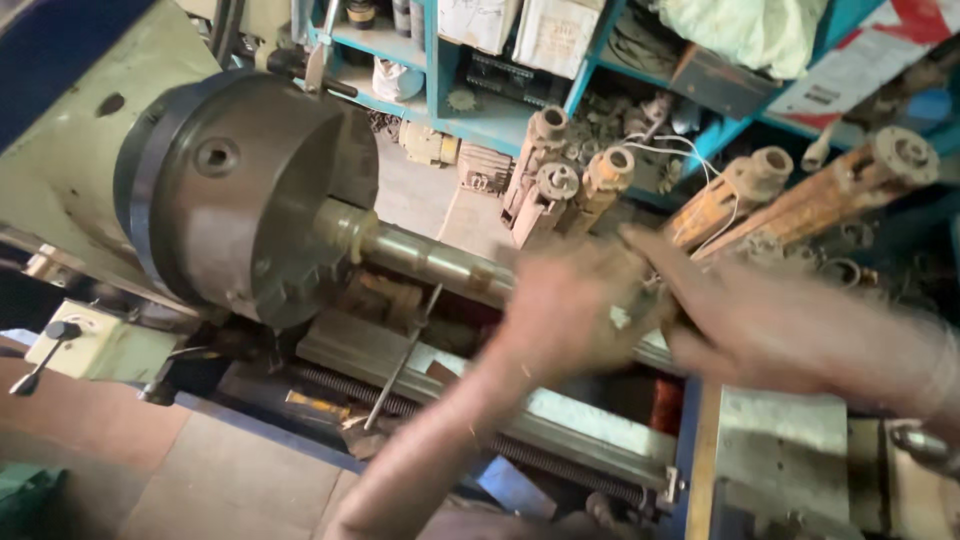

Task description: The person cleans a cylindrical metal part mounted on a lathe using a yellow abrasive block, then removes the part and secures it with a wrench. The person also handles a metal pipe and adjusts the lathe chuck.

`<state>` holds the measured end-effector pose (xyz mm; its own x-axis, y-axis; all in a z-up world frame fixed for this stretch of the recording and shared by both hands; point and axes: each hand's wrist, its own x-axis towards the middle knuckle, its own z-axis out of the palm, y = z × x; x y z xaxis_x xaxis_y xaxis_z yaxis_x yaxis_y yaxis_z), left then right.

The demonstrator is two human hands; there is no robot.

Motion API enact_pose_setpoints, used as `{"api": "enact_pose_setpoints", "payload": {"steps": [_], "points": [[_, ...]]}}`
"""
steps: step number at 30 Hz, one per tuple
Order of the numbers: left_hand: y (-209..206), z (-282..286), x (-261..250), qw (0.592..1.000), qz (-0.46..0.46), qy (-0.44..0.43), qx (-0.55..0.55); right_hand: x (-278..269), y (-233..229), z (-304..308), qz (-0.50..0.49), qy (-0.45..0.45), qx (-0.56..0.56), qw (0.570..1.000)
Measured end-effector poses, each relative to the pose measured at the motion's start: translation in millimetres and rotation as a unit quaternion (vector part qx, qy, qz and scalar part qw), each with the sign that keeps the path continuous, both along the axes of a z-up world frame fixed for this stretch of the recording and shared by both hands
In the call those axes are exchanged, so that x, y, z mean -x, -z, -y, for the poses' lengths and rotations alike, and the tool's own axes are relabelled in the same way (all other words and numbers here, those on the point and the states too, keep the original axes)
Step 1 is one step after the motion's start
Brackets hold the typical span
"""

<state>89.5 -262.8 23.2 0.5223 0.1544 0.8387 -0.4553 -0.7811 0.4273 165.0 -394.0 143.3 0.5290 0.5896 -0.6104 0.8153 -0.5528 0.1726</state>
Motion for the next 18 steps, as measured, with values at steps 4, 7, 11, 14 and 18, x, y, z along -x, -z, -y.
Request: {"api": "enact_pose_setpoints", "payload": {"steps": [4, 7, 11, 14, 18], "points": [[43, 59, 5, 0.988, -0.139, 0.061, -0.027, 0, 68, 86, -0.087, 0.236, 0.073, 0.965], [61, 83, -10, 0.973, -0.207, 0.091, -0.038, -25, 136, 145, -0.212, 0.145, -0.237, 0.937], [58, 78, -26, 0.931, -0.341, 0.125, -0.028, -63, 198, 190, -0.318, 0.222, -0.293, 0.874], [59, 72, -27, 0.913, -0.390, 0.119, -0.003, -70, 215, 190, -0.284, 0.219, -0.226, 0.906], [72, 66, -35, 0.918, -0.388, 0.074, -0.030, -82, 211, 154, -0.301, 0.221, -0.181, 0.910]]}}
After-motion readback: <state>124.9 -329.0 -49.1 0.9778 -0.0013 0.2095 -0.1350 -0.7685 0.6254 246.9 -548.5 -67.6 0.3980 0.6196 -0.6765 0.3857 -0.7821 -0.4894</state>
